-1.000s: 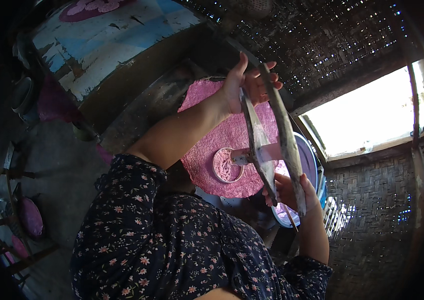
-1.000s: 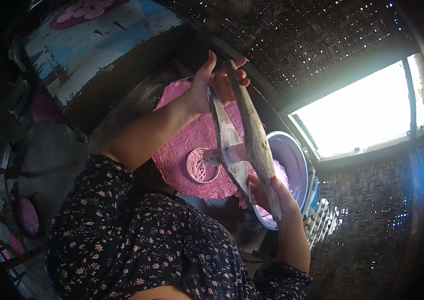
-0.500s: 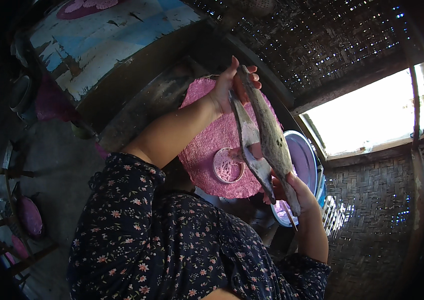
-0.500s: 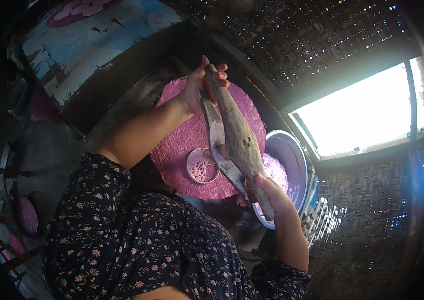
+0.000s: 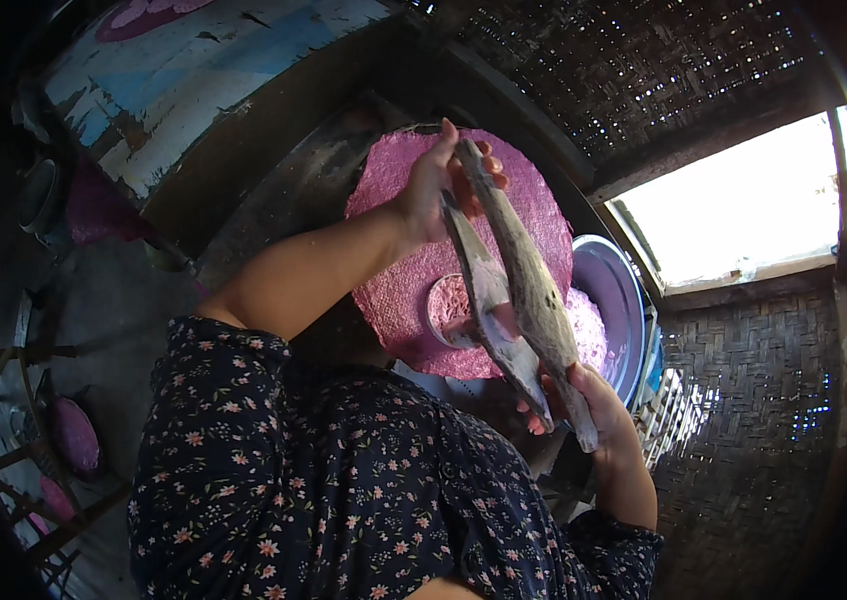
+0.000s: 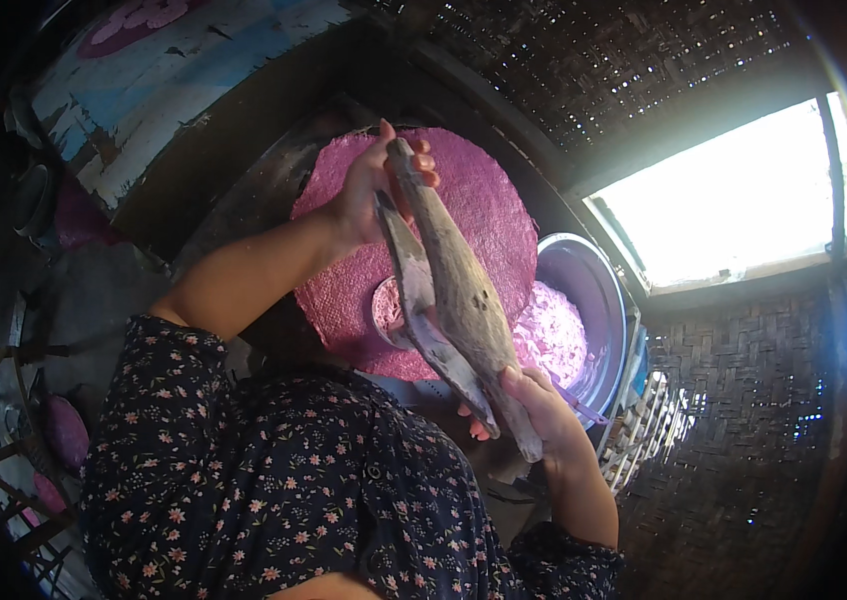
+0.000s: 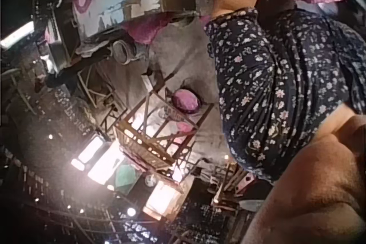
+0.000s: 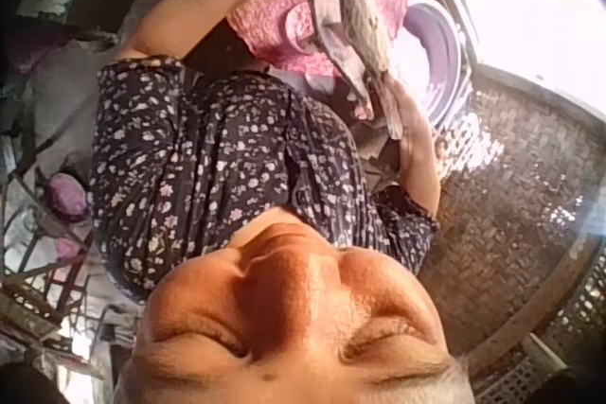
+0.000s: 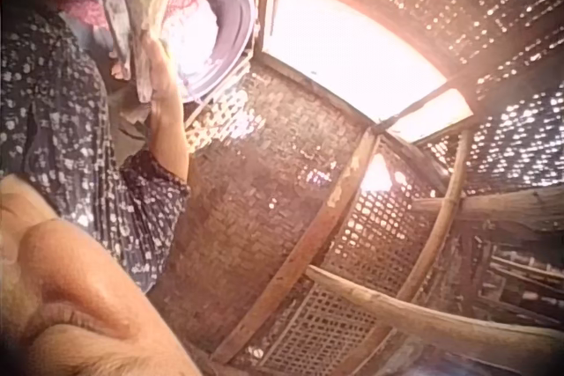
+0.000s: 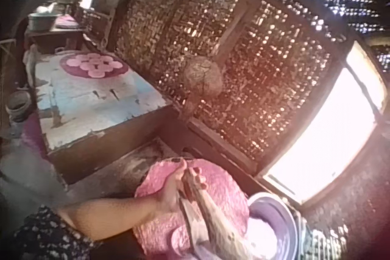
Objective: The person scoops pink dough from a basin and uses a wooden press to form round patties on a woven mat. They repeatedly fill the press, close it, and release the shaped dough onto the mat, arranging multiple patties in rows.
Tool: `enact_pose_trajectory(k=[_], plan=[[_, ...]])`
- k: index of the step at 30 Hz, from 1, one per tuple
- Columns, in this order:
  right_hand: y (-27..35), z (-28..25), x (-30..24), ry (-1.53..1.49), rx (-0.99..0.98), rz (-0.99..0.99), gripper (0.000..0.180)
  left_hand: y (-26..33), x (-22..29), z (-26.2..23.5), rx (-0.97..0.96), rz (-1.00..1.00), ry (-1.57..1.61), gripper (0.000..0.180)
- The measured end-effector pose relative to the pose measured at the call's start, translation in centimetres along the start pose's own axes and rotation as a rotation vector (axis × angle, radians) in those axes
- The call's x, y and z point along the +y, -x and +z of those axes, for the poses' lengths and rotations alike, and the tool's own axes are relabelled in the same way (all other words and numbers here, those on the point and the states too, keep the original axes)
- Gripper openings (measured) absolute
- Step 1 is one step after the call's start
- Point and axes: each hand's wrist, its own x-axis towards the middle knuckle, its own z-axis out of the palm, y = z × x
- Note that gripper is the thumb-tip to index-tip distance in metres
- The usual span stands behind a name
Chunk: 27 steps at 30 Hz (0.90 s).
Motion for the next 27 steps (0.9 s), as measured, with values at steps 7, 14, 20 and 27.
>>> enact_pose_trajectory(k=[7, 14, 20, 27], plan=[[-1.4, 0.1, -1.2, 0.209, 0.066, -0.053, 0.057, -1.5, 1.5, 0.7, 0.044, 0.018, 0.0, 0.052], [0.7, 0.3, -0.7, 0.044, 0.082, 0.014, 0.057, -1.0, -0.3, 0.8, 0.009, -0.023, -0.021, 0.063], [1.0, 2.0, -1.4, -0.092, 0.05, -0.369, 0.067, 1.1, 3.4, 5.5, -0.153, -0.075, -0.306, 0.091], [-6.7, 4.1, -1.0, 0.282, -0.223, -0.741, 0.093, 7.7, 1.4, 2.3, -0.079, 0.232, -1.728, 0.072]])
